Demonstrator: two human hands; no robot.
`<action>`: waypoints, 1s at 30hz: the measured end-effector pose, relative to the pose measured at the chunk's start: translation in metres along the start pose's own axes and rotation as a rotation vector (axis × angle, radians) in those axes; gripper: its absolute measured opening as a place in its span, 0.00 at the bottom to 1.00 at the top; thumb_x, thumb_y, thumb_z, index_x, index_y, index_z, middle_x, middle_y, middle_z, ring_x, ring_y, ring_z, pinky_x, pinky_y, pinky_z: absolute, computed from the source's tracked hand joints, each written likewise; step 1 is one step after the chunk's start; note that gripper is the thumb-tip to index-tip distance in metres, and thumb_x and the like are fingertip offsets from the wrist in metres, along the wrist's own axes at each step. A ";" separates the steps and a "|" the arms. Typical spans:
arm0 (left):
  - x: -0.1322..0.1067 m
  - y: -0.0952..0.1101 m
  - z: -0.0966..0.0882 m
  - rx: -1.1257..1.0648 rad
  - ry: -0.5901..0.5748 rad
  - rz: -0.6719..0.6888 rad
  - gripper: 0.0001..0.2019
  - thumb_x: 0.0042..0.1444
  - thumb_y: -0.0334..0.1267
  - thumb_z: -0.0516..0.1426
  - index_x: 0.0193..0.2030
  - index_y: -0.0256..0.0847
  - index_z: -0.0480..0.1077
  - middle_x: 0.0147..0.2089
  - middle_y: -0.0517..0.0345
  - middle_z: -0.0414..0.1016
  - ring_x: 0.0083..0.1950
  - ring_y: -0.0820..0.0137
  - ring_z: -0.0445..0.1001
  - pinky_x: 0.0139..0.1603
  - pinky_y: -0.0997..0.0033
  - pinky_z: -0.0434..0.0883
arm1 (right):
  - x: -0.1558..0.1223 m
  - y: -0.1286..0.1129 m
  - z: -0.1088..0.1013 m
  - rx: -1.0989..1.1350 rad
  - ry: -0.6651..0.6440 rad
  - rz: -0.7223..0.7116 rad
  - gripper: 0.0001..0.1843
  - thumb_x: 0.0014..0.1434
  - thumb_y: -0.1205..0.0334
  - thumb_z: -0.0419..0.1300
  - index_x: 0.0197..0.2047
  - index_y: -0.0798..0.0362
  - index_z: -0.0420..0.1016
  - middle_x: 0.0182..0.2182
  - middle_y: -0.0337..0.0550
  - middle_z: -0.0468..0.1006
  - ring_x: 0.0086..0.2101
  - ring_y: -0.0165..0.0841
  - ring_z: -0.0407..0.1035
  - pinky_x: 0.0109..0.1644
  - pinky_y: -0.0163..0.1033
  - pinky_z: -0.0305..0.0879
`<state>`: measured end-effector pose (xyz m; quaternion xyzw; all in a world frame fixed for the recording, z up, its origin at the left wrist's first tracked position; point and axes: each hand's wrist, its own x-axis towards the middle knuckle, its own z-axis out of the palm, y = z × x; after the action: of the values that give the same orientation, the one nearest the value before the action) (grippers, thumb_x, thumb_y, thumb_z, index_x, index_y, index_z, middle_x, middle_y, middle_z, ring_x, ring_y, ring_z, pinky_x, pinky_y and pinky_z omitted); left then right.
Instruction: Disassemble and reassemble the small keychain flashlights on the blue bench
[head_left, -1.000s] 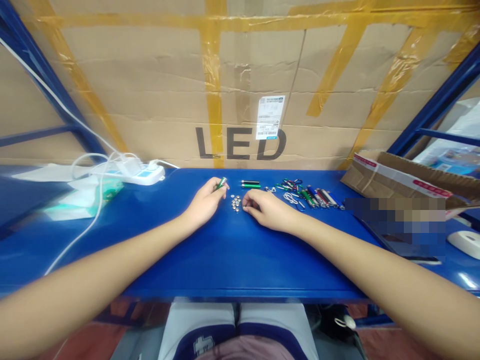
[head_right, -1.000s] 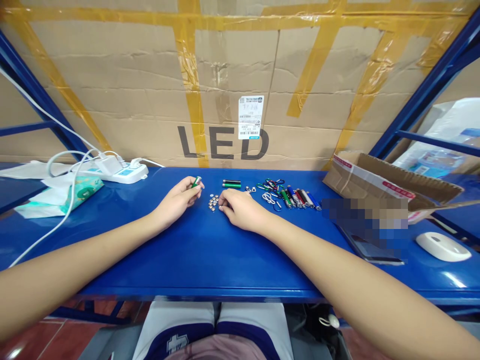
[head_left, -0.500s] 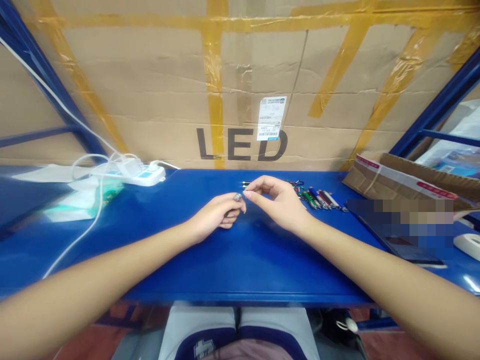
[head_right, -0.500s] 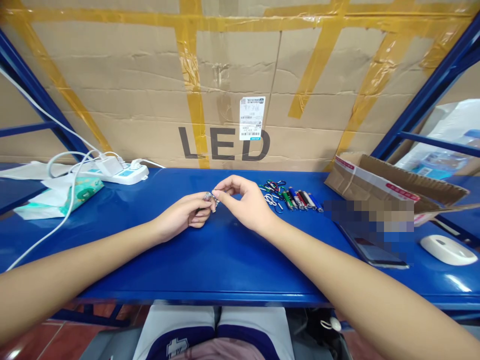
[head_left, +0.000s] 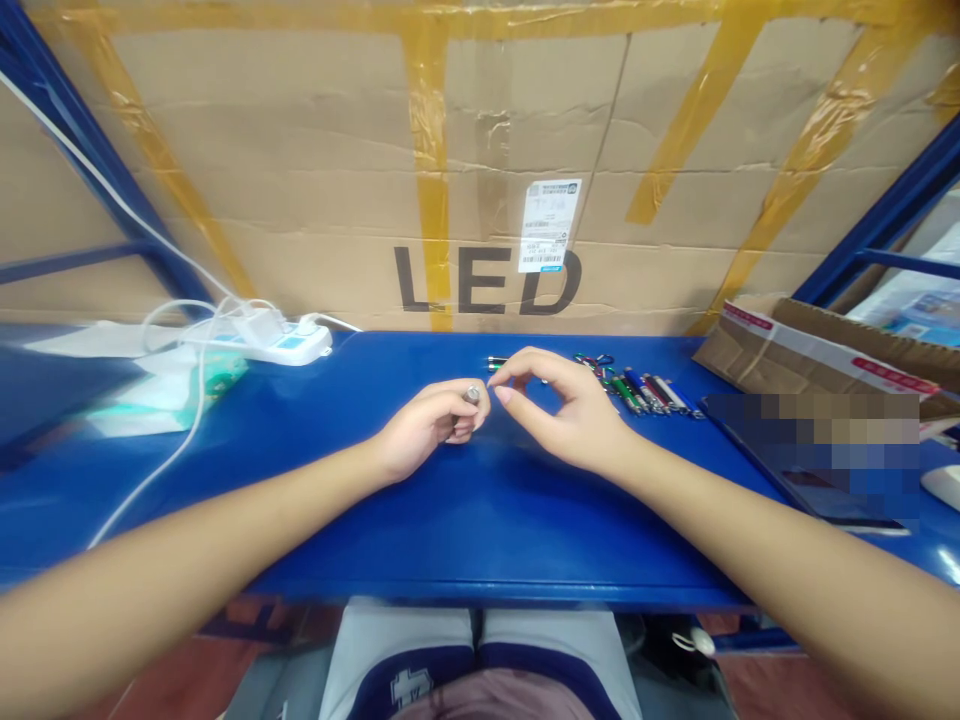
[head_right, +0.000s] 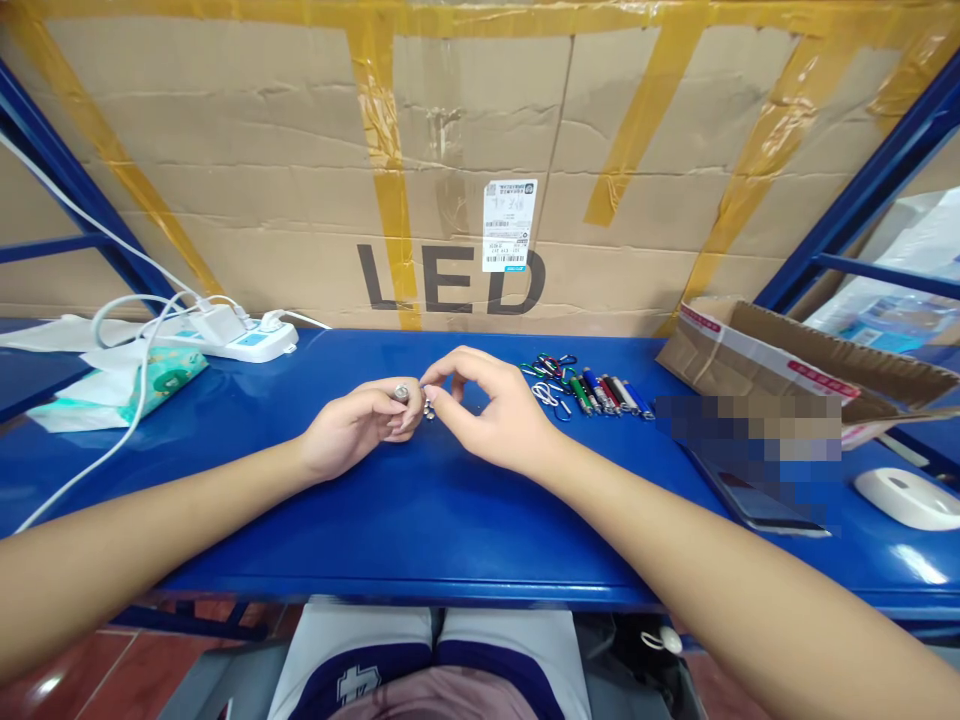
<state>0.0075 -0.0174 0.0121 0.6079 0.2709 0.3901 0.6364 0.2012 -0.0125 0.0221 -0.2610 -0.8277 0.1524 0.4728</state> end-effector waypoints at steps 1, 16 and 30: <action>0.000 0.000 -0.001 0.013 -0.011 0.016 0.06 0.50 0.36 0.53 0.24 0.38 0.65 0.25 0.59 0.56 0.26 0.72 0.54 0.28 0.68 0.51 | -0.001 0.004 0.000 -0.030 -0.044 0.013 0.04 0.61 0.66 0.59 0.38 0.50 0.74 0.36 0.42 0.78 0.33 0.32 0.70 0.42 0.42 0.70; 0.001 0.001 -0.002 0.044 0.005 -0.002 0.16 0.55 0.45 0.49 0.20 0.41 0.56 0.23 0.59 0.53 0.25 0.70 0.52 0.28 0.67 0.51 | -0.008 0.038 0.011 -0.201 -0.398 0.083 0.04 0.63 0.64 0.61 0.41 0.51 0.76 0.39 0.46 0.77 0.41 0.37 0.72 0.49 0.43 0.68; 0.006 -0.001 -0.006 -0.020 0.181 0.001 0.17 0.59 0.42 0.47 0.21 0.40 0.56 0.22 0.62 0.49 0.23 0.73 0.48 0.24 0.71 0.49 | -0.007 0.039 0.012 -0.192 -0.384 0.123 0.04 0.61 0.67 0.62 0.40 0.53 0.76 0.39 0.45 0.76 0.37 0.33 0.71 0.46 0.40 0.68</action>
<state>0.0064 -0.0093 0.0117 0.5639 0.3235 0.4463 0.6150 0.2054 0.0153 -0.0084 -0.3208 -0.8958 0.1484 0.2694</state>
